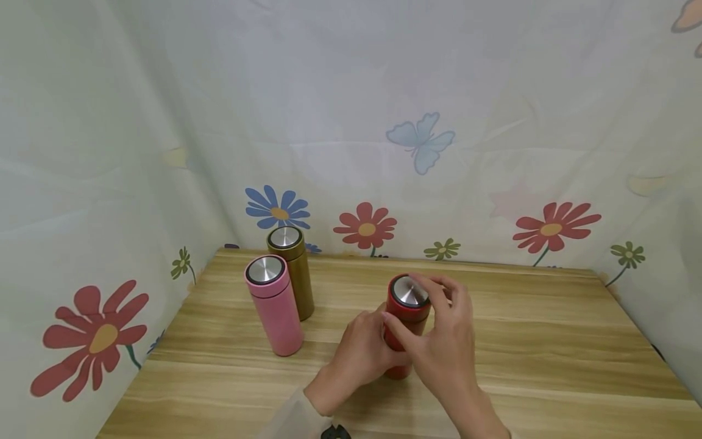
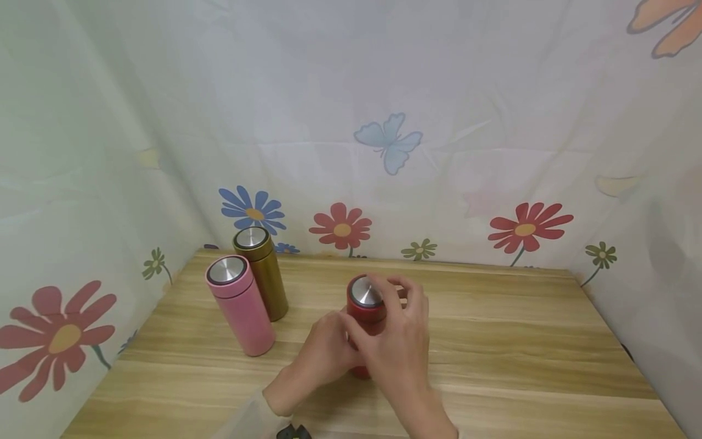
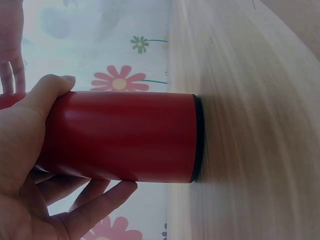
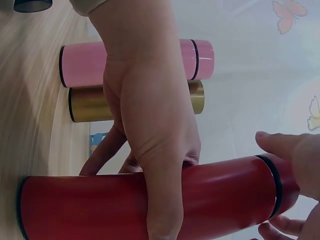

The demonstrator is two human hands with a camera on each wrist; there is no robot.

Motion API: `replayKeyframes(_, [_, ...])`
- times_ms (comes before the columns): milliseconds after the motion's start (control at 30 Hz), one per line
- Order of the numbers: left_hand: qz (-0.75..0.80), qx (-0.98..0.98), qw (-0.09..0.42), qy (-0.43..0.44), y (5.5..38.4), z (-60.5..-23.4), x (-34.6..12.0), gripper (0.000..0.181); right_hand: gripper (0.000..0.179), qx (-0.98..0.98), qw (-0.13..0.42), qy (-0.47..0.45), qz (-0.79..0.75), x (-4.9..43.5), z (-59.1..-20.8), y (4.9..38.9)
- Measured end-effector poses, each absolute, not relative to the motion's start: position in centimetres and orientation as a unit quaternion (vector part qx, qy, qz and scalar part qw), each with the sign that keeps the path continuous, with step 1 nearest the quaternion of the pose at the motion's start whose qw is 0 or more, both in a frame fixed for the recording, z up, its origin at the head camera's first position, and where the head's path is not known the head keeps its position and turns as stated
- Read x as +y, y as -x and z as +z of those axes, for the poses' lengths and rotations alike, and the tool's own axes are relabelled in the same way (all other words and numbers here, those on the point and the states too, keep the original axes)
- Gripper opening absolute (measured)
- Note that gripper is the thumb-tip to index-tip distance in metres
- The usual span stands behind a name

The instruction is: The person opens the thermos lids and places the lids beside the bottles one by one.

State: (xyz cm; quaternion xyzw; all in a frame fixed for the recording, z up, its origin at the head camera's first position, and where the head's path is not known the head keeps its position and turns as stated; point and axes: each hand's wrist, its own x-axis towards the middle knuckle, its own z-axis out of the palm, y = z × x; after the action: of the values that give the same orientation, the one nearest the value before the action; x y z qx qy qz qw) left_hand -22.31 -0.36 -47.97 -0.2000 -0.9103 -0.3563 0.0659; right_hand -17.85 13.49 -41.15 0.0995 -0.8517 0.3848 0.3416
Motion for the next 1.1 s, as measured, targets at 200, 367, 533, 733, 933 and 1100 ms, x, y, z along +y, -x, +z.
replayKeyframes(200, [-0.349, -0.913, 0.071, 0.198, 22.24, -47.99, -0.32, 0.068, 0.066, -0.849, 0.375, -0.098, 0.359, 13.14, -41.43, 17.88])
replayKeyframes(367, [-0.349, -0.914, 0.073, 0.194, 22.23, -48.1, -0.29, 0.068, 0.061, -0.847, 0.381, -0.103, 0.356, 13.01, -41.51, 17.93])
replayKeyframes(533, [-0.346, -0.914, 0.075, 0.198, 22.28, -48.12, -0.27, 0.07, 0.06, -0.849, 0.367, -0.097, 0.367, 13.01, -41.45, 17.87])
replayKeyframes(733, [-0.348, -0.913, 0.071, 0.201, 22.29, -48.09, -0.31, 0.074, 0.058, -0.851, 0.345, -0.093, 0.385, 13.13, -41.31, 17.79])
replayKeyframes(933, [-0.358, -0.909, 0.064, 0.202, 22.32, -48.06, -0.36, 0.074, 0.056, -0.852, 0.321, -0.095, 0.404, 13.36, -41.17, 17.74])
replayKeyframes(1100, [-0.359, -0.908, 0.067, 0.205, 22.35, -48.02, -0.39, 0.073, 0.055, -0.851, 0.298, -0.099, 0.42, 13.6, -40.95, 17.69])
